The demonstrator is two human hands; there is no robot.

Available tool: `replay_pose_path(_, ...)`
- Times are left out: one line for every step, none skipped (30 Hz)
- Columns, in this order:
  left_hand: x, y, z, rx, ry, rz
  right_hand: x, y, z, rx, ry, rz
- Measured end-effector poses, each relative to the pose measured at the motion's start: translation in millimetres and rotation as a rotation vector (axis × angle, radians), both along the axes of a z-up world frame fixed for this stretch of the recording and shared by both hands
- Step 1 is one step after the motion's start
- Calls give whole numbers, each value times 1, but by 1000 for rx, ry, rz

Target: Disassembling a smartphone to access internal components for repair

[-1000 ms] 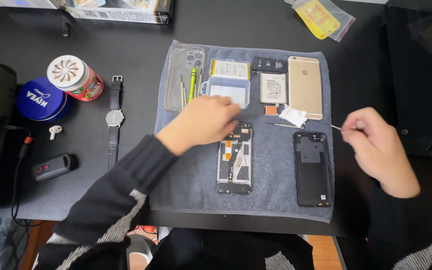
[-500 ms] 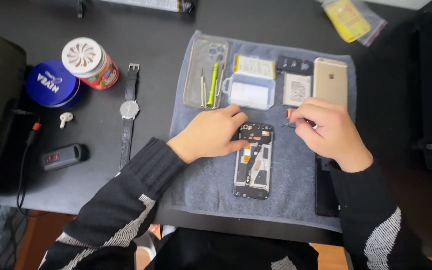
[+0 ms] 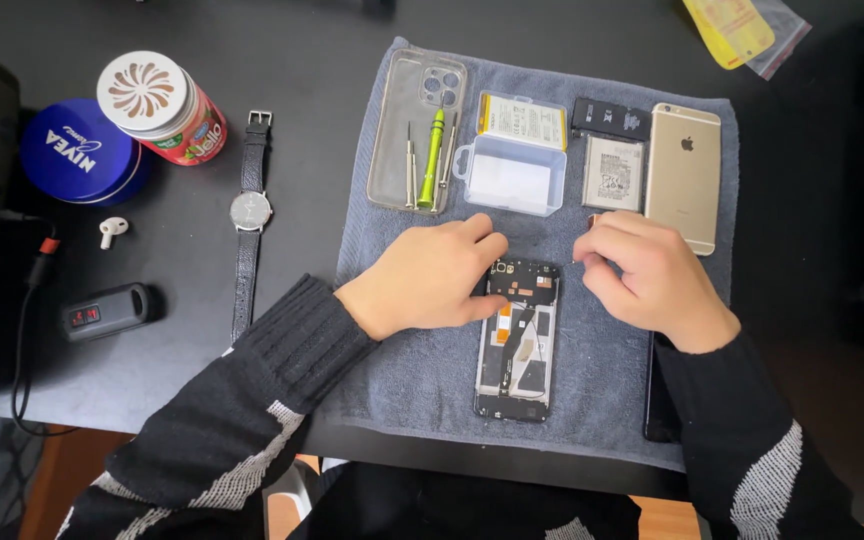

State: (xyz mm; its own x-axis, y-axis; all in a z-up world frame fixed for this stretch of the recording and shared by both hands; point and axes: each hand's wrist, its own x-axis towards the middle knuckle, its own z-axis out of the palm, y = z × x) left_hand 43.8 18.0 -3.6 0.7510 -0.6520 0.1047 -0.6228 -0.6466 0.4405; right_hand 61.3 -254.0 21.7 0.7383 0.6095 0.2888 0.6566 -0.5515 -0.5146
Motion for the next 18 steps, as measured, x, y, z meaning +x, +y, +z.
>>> replay_pose_path(0,0,0,2,1,0,0,0,-1,2,1,0)
replay_pose_path(1,1,-1,1,9,-3,-1,0,-2,-2,-1,3)
replay_pose_path(2,1,-1,0,15,-9,-1,0,-2,-7,-4,4)
replay_pose_path(2,1,0,1,15,-12,-1,1,-1,-6,-4,1)
replay_pose_path(2,1,1,-1,21,-13,-1,1,0,-14,-5,-4)
replay_pose_path(2,1,1,-3,27,-13,-2,2,1,-21,-7,-8)
replay_pose_path(2,1,2,-3,29,-14,-2,1,0,-21,-5,-9)
replay_pose_path(1,1,3,-5,32,-15,-2,1,-1,-25,-10,-8)
replay_pose_path(1,1,4,-8,34,-13,-1,2,-1,-30,-16,-6)
replay_pose_path(1,1,4,-8,34,-12,-1,2,0,-30,-15,-5)
replay_pose_path(1,1,4,-10,36,-14,-1,3,1,-47,-35,-4)
replay_pose_path(1,1,4,-13,37,-17,-1,4,1,-64,-54,-2)
replay_pose_path(1,1,3,-13,38,-14,-2,5,2,-64,-54,0)
replay_pose_path(1,1,3,-20,35,-13,-3,7,4,-101,-94,-12)
replay_pose_path(1,1,2,-26,33,-13,-4,9,5,-137,-134,-24)
replay_pose_path(2,1,2,-25,34,-11,-4,9,4,-137,-133,-21)
replay_pose_path(2,1,1,-25,32,-11,-4,10,4,-178,-149,-47)
replay_pose_path(2,1,0,-26,31,-11,-5,10,4,-220,-165,-72)
